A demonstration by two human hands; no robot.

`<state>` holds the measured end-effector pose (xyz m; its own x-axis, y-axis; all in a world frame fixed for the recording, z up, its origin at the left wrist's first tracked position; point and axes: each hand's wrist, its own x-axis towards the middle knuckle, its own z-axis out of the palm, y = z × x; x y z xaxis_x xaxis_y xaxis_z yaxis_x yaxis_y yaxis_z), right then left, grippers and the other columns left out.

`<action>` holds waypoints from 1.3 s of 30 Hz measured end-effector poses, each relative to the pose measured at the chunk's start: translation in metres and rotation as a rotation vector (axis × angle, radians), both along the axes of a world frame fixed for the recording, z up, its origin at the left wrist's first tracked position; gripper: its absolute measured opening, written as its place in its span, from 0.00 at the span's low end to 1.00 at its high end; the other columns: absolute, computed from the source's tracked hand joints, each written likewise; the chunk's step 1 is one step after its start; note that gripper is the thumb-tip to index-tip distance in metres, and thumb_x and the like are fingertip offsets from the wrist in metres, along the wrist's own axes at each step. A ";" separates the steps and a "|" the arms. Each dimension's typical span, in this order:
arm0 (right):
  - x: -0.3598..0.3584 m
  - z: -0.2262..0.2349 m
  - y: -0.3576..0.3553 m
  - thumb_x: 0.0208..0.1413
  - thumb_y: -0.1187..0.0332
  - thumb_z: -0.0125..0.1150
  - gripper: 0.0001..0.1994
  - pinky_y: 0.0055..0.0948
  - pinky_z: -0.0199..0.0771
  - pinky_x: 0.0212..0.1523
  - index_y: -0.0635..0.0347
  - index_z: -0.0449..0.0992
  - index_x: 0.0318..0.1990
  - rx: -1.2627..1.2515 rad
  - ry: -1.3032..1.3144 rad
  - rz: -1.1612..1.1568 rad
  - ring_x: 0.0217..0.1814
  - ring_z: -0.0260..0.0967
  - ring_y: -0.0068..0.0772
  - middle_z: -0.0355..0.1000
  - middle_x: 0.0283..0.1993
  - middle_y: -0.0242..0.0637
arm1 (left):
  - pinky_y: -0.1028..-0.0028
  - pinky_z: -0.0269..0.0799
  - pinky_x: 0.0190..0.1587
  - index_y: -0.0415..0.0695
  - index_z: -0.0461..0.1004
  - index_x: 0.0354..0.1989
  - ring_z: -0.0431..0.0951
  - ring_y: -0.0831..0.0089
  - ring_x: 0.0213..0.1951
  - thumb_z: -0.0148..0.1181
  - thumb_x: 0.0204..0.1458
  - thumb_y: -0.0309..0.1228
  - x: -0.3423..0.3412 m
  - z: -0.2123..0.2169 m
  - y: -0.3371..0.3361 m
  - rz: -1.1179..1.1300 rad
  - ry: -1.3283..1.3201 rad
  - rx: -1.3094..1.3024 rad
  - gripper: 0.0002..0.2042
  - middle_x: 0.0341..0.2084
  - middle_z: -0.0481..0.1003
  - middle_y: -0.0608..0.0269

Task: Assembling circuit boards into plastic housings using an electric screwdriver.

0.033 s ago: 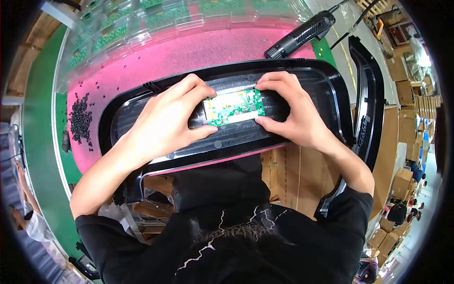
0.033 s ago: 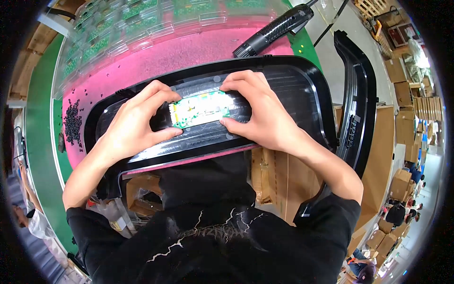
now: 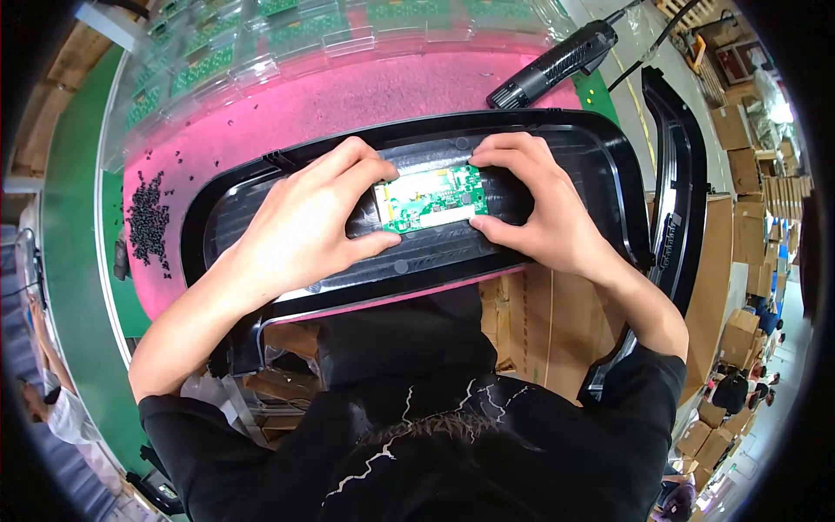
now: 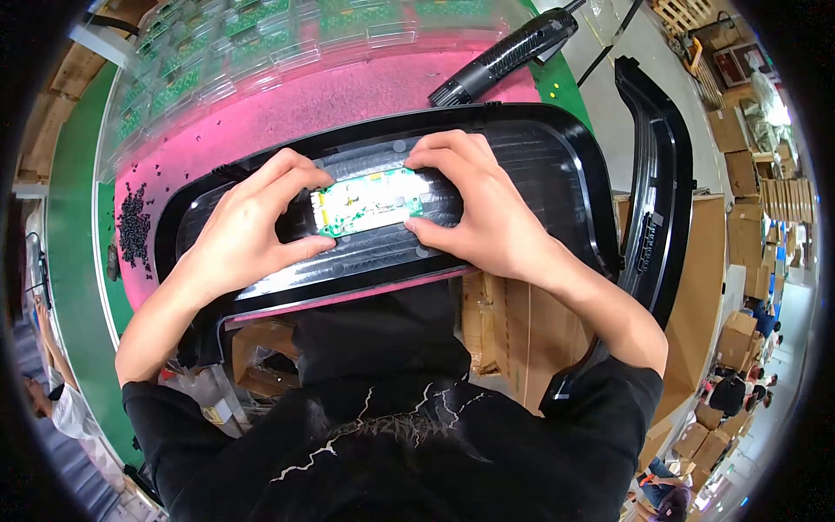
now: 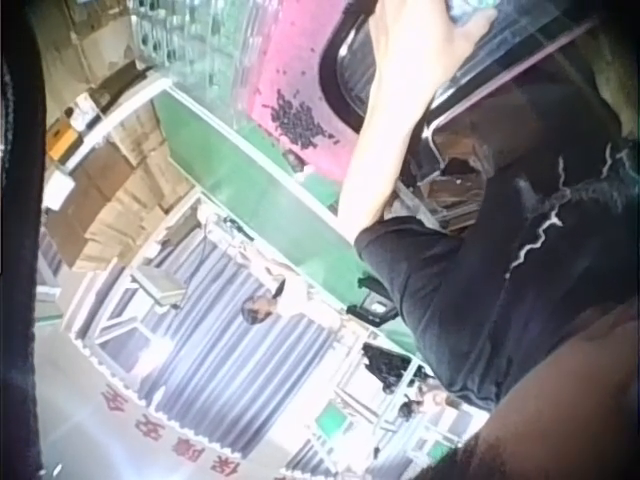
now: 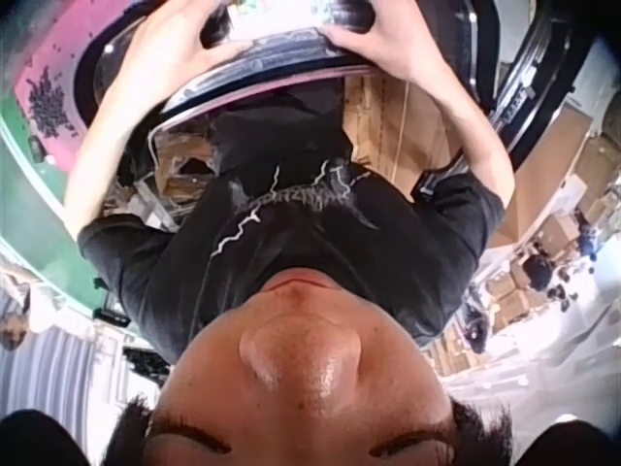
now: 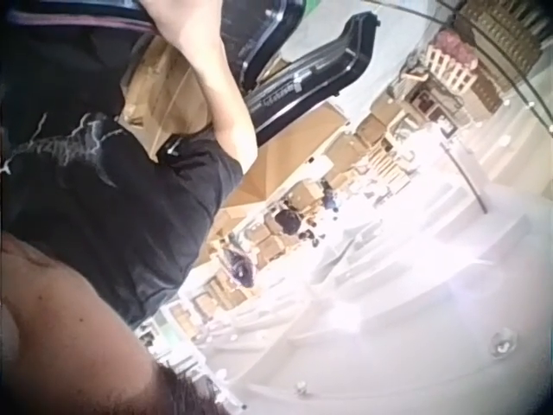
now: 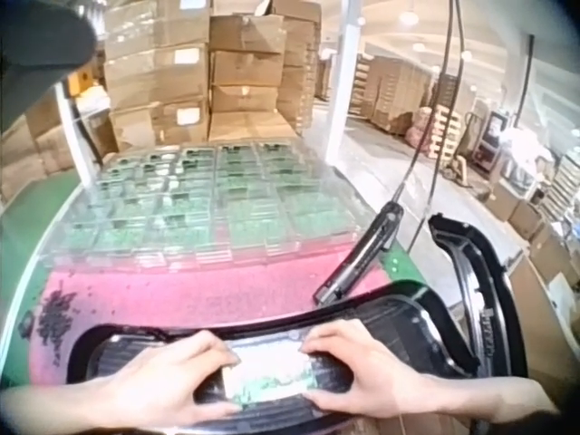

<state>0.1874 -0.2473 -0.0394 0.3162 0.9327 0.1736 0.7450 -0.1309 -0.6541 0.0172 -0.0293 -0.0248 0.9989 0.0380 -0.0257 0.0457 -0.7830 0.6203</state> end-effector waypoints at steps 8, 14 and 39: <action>0.000 0.001 0.001 0.43 0.70 0.71 0.24 0.39 0.64 0.59 0.63 0.72 0.50 -0.006 -0.005 -0.008 0.58 0.62 0.47 0.66 0.54 0.43 | 0.64 0.74 0.46 0.41 0.72 0.49 0.76 0.57 0.45 0.74 0.40 0.29 0.000 -0.001 0.002 -0.006 0.001 -0.010 0.26 0.45 0.70 0.58; -0.001 0.003 0.006 0.42 0.71 0.71 0.24 0.39 0.64 0.60 0.63 0.72 0.50 -0.013 -0.020 0.011 0.57 0.62 0.47 0.67 0.53 0.43 | 0.64 0.74 0.46 0.40 0.71 0.49 0.76 0.57 0.46 0.72 0.42 0.32 -0.004 0.000 0.005 -0.012 -0.021 0.042 0.25 0.45 0.70 0.57; 0.158 0.041 0.029 0.51 0.64 0.72 0.57 0.59 0.62 0.61 0.63 0.27 0.73 0.230 0.808 -0.745 0.62 0.61 0.47 0.50 0.69 0.49 | 0.60 0.74 0.45 0.35 0.78 0.39 0.78 0.52 0.41 0.66 0.43 0.22 -0.084 -0.022 0.160 0.456 -0.179 0.209 0.13 0.35 0.77 0.48</action>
